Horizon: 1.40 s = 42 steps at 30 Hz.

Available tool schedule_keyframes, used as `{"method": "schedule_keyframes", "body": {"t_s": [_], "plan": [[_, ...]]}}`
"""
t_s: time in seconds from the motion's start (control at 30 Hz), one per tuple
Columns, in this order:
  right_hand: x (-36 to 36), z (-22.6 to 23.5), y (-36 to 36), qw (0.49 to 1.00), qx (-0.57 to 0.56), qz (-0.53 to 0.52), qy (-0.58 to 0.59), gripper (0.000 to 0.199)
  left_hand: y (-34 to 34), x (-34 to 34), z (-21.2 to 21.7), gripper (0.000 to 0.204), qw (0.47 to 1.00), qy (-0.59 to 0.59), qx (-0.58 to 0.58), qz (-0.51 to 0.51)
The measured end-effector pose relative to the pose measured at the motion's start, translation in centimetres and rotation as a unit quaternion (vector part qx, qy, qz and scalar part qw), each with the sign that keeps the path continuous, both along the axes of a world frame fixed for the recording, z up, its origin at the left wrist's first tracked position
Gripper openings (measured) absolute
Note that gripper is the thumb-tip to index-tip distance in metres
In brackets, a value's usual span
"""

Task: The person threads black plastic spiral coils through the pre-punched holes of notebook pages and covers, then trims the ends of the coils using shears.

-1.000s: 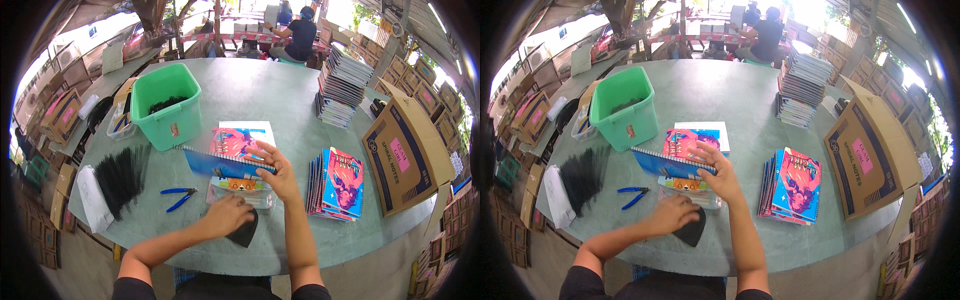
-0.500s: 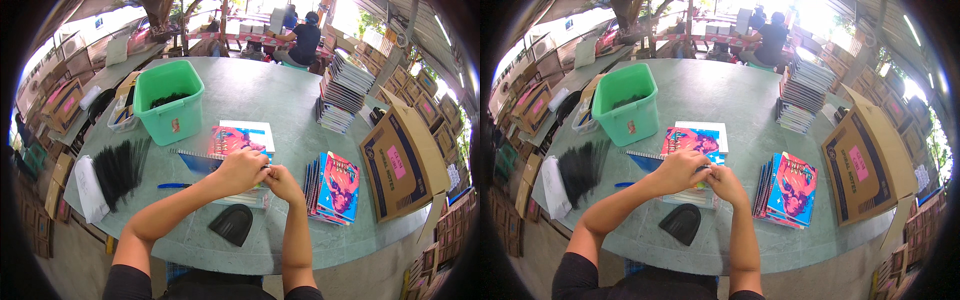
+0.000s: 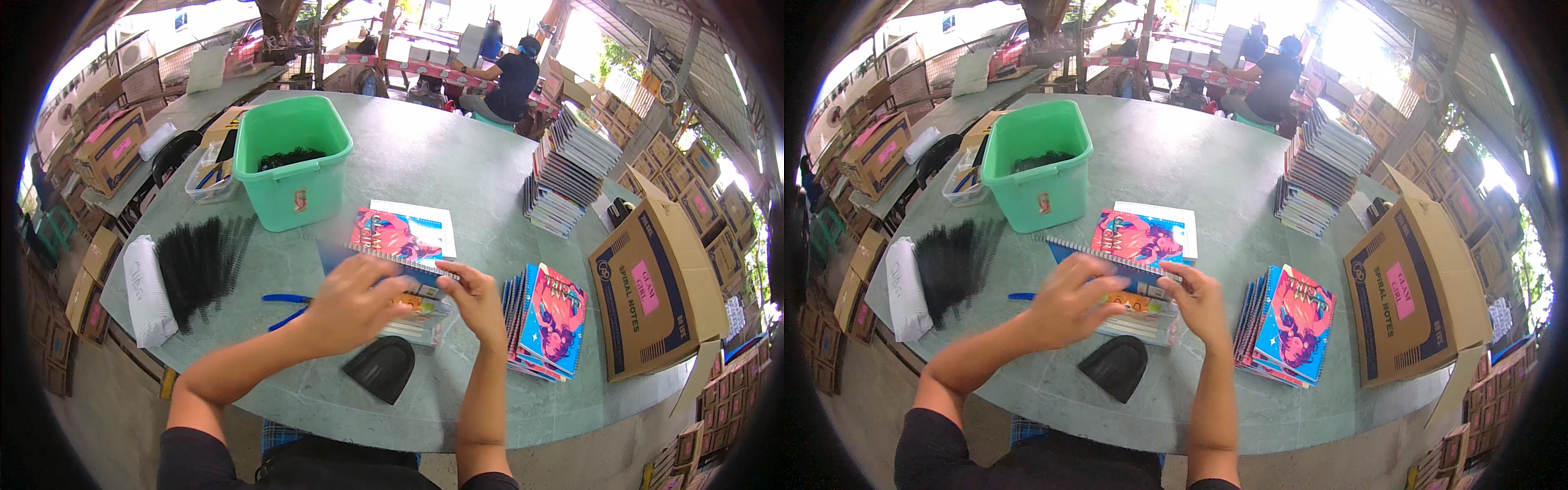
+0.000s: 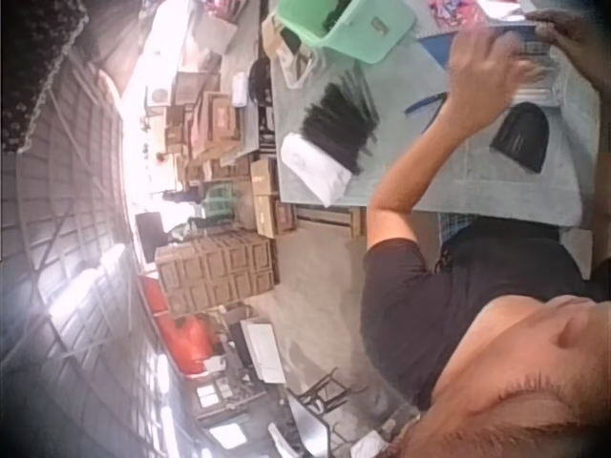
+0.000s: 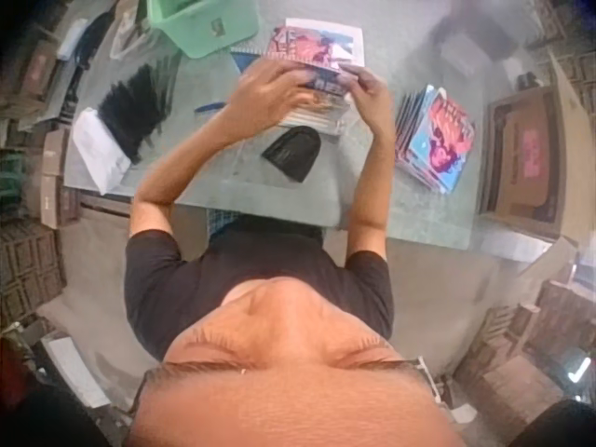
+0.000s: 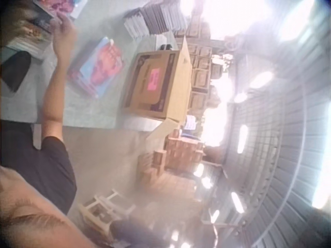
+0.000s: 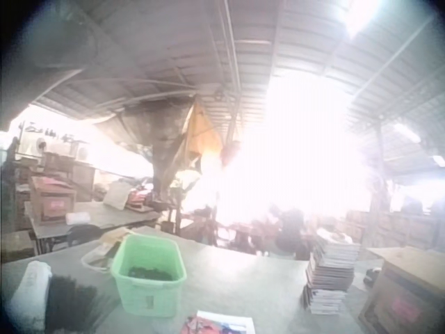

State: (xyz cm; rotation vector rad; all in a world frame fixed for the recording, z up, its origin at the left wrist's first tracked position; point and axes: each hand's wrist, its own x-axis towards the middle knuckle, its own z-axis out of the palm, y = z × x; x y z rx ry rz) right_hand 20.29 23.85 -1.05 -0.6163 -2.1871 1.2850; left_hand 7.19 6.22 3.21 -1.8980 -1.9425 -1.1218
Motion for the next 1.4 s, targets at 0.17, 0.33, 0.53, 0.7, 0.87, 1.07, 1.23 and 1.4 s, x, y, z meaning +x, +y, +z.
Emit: {"method": "schedule_keyframes", "body": {"t_s": [0.17, 0.33, 0.53, 0.7, 0.87, 1.07, 1.23, 1.4], "plan": [[-1.0, 1.0, -1.1, 0.999, 0.013, 0.011, 0.051, 0.024, -10.6, -9.6, -10.7, 0.044, 0.952, 0.094, -0.256, 0.141], [-2.6, 4.3, 0.5, 0.977, 0.198, 0.06, -0.048, 0.035, -12.8, -10.6, -13.2, 0.042, 0.921, -0.018, -0.352, 0.165], [-12.7, 7.0, -6.0, 0.94, 0.283, 0.152, -0.114, 0.034, -9.0, -7.9, -4.9, 0.029, 0.876, -0.422, -0.211, 0.099], [-15.7, 7.1, -7.2, 0.948, 0.162, 0.256, -0.098, 0.03, -8.2, -8.0, -3.5, 0.031, 0.836, -0.524, -0.144, 0.075], [-15.4, 6.3, -7.5, 0.936, 0.189, 0.29, -0.063, 0.028, -7.6, -8.5, -3.3, 0.034, 0.87, -0.45, -0.17, 0.103], [-14.7, 6.3, -9.4, 0.947, 0.196, 0.244, -0.075, 0.03, -8.2, -8.4, -4.5, 0.032, 0.946, -0.264, -0.101, 0.157], [-15.0, 6.0, -8.7, 0.931, 0.211, 0.291, -0.058, 0.029, -8.2, -9.1, -5.6, 0.03, 0.967, -0.192, -0.067, 0.154], [-14.6, 5.7, -8.6, 0.94, 0.234, 0.245, -0.028, 0.031, -8.1, -9.0, -5.1, 0.027, 0.969, -0.143, -0.079, 0.183]]}}
